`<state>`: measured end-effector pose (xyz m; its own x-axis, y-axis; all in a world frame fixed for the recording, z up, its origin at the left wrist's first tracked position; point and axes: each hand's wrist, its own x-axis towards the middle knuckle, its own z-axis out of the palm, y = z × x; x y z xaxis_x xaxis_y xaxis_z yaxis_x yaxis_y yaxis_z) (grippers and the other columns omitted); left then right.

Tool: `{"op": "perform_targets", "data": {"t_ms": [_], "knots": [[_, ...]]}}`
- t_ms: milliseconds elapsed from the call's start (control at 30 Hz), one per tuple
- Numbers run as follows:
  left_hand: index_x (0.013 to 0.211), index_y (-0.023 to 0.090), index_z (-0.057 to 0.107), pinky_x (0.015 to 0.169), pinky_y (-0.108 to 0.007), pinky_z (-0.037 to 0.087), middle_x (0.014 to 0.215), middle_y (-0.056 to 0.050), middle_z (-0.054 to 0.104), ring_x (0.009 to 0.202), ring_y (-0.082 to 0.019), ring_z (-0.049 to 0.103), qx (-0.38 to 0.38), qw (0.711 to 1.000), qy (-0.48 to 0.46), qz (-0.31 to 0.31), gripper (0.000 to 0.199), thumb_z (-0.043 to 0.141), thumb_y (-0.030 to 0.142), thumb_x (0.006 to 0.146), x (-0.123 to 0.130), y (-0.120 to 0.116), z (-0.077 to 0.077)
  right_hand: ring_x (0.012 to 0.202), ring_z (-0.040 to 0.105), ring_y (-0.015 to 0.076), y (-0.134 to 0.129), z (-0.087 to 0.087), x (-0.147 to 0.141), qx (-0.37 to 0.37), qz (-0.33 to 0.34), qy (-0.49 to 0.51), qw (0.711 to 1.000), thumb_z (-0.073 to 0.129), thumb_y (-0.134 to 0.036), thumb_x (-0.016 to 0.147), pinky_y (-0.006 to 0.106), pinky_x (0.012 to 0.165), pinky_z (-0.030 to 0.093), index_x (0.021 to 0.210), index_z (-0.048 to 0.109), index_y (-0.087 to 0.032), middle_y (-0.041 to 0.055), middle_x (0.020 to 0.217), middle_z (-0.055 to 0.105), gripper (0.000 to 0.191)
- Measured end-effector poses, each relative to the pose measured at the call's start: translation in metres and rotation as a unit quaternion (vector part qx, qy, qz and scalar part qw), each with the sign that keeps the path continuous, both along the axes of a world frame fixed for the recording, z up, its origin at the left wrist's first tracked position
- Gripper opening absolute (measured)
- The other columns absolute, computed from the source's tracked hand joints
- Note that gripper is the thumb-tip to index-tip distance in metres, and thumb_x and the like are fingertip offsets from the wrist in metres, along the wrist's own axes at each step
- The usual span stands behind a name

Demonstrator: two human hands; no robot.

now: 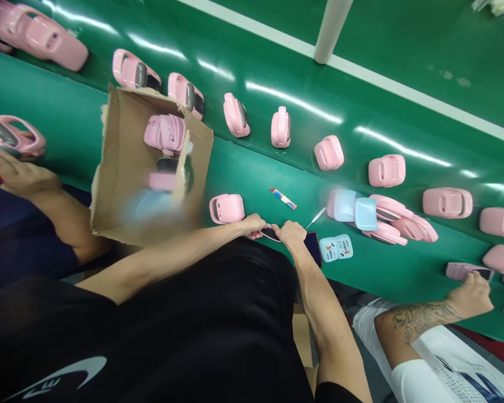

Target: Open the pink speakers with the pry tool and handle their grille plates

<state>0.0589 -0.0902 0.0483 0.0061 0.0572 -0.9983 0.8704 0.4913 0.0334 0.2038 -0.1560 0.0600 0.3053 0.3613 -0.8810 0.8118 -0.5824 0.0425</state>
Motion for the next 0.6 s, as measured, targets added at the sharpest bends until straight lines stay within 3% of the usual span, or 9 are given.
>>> {"op": "perform_targets", "data": {"t_ms": [167, 433, 600], "knots": [[0.118, 0.013, 0.071, 0.072, -0.031, 0.064, 0.105, -0.006, 0.074, 0.083, -0.015, 0.072, -0.038, 0.999, 0.008, 0.005, 0.031, 0.069, 0.042, 0.106, 0.003, 0.002, -0.001, 0.125, 0.075, 0.0383, 0.001, -0.002, 0.001, -0.007, -0.011, 0.006, 1.000, 0.061, -0.082, 0.093, 0.045, 0.104, 0.058, 0.122, 0.079, -0.012, 0.0264, 0.117, 0.080, 0.078], [0.135, 0.016, 0.067, 0.094, -0.045, 0.064, 0.132, -0.012, 0.070, 0.111, -0.025, 0.072, -0.061, 0.998, 0.010, 0.013, 0.039, 0.071, 0.040, 0.105, 0.007, 0.006, -0.006, 0.126, 0.074, 0.0398, 0.008, -0.001, -0.002, -0.014, -0.041, 0.018, 0.999, 0.068, -0.077, 0.090, 0.046, 0.104, 0.057, 0.115, 0.081, -0.012, 0.0266, 0.116, 0.081, 0.071], [0.139, 0.017, 0.065, 0.099, -0.049, 0.063, 0.139, -0.013, 0.067, 0.118, -0.027, 0.070, -0.064, 0.998, -0.004, 0.010, 0.042, 0.071, 0.040, 0.105, 0.011, 0.013, -0.001, 0.089, 0.082, 0.0325, 0.013, 0.001, 0.002, -0.035, -0.084, 0.051, 0.995, 0.071, -0.076, 0.089, 0.042, 0.094, 0.060, 0.091, 0.082, -0.015, 0.0155, 0.072, 0.079, 0.063]]}}
